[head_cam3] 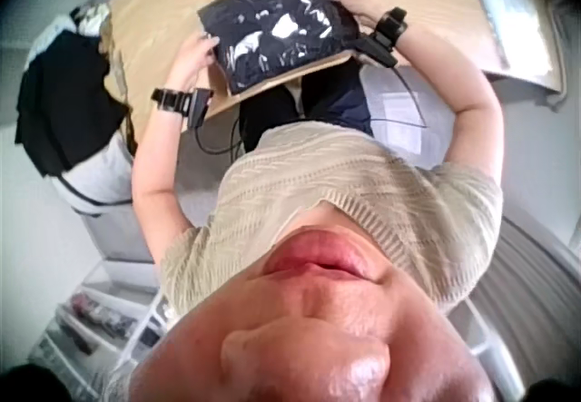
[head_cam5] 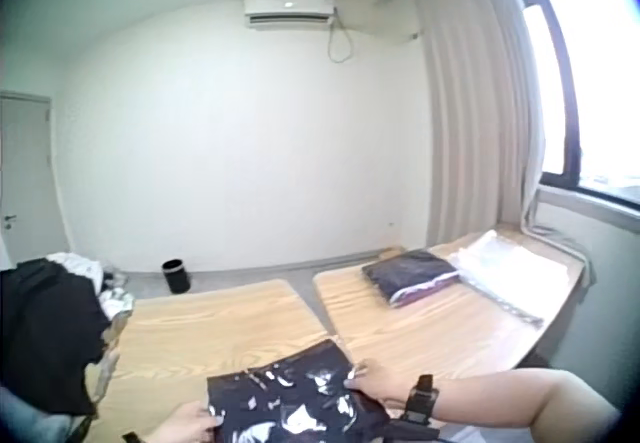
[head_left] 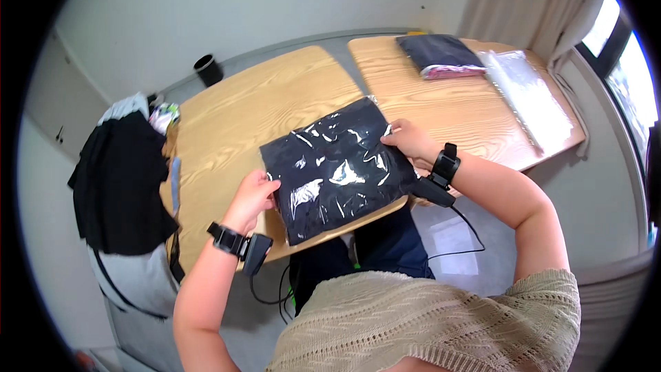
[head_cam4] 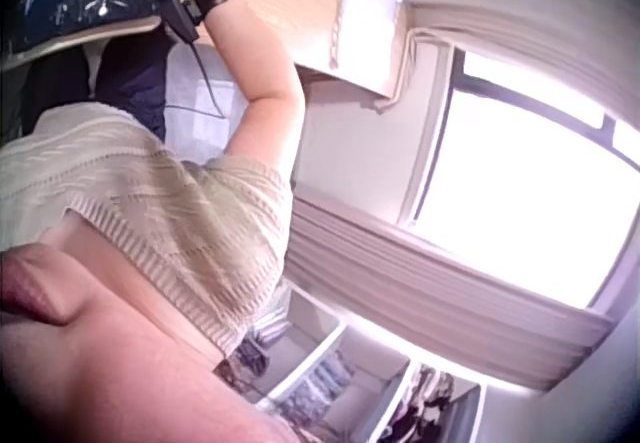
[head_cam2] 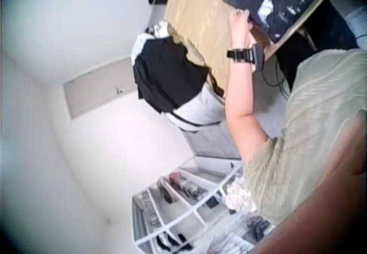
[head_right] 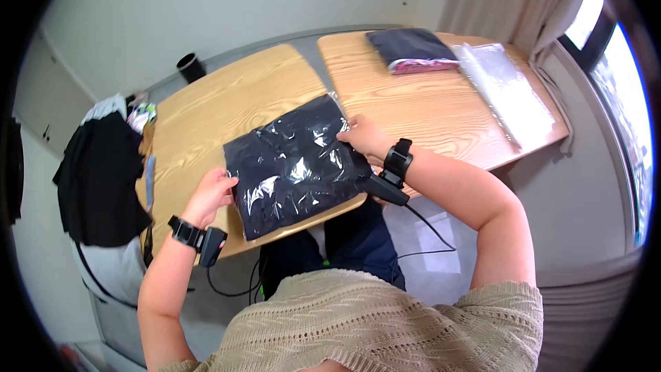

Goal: Folding and packaging navy and black pants into plastic bags on a wooden table.

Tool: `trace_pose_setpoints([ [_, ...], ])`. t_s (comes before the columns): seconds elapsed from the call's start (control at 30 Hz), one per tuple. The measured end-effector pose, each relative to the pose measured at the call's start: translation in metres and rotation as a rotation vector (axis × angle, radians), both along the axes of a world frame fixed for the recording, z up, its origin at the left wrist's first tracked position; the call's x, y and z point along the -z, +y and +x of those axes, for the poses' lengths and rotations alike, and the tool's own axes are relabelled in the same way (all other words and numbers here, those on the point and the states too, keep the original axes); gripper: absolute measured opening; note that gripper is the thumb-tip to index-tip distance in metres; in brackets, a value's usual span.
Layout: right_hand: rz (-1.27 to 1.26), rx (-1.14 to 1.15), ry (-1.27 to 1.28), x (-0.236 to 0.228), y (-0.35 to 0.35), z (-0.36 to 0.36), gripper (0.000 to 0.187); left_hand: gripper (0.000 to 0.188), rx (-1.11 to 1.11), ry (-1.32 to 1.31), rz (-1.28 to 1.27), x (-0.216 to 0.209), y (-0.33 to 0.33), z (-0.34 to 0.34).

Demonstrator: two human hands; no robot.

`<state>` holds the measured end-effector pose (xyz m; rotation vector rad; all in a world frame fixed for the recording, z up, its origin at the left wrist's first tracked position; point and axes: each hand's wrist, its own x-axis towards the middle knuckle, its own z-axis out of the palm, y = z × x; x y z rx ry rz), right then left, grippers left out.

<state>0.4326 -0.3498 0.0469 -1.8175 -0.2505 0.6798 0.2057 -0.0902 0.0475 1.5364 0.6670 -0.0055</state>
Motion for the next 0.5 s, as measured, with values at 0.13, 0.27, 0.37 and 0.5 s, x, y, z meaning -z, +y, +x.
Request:
trace_pose_setpoints([
  [0.13,0.147,0.085,0.173,-0.031,-0.05,0.027,0.031,0.013,0.087,-0.055,-0.004,-0.046,-0.038,0.046],
  [0.27,0.149,0.16,0.058,-0.05,-0.098,0.081,0.032,0.015,0.234,-0.171,0.001,-0.061,-0.07,0.114],
  [0.37,0.105,0.158,-0.171,-0.064,-0.12,0.14,0.026,0.017,0.265,-0.271,-0.049,-0.065,-0.092,0.182],
  [0.5,0.049,0.254,-0.332,-0.084,-0.139,0.245,0.025,0.01,0.333,-0.37,-0.115,-0.07,-0.11,0.28],
])
